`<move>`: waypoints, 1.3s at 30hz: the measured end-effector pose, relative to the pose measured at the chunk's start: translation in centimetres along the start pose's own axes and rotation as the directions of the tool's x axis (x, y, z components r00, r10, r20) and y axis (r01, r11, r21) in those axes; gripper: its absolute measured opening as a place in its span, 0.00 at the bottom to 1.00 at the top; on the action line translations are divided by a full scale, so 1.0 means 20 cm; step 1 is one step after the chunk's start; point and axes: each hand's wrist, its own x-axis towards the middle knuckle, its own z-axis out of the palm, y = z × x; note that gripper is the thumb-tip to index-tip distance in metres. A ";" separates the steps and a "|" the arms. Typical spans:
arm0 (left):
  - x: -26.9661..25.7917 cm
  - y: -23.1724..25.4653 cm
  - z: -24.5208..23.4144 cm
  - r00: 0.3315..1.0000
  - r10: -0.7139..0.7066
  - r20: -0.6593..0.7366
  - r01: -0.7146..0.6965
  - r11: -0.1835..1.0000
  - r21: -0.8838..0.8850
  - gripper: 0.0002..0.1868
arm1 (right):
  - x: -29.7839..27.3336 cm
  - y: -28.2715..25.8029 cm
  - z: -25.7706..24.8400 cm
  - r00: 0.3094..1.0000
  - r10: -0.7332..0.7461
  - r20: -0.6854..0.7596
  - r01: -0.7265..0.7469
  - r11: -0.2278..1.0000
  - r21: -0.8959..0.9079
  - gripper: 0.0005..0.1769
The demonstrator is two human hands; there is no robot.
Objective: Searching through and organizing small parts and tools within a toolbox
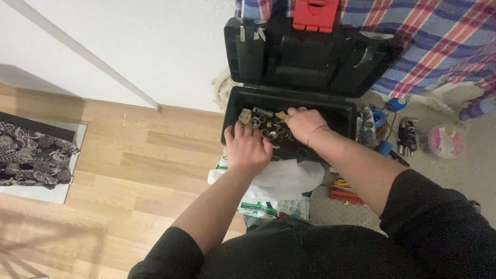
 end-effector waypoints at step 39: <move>-0.01 0.02 -0.03 0.999 0.006 0.046 -0.009 0.997 0.070 0.27 | -0.29 0.34 -0.29 0.770 0.559 -0.307 0.007 0.475 0.880 0.10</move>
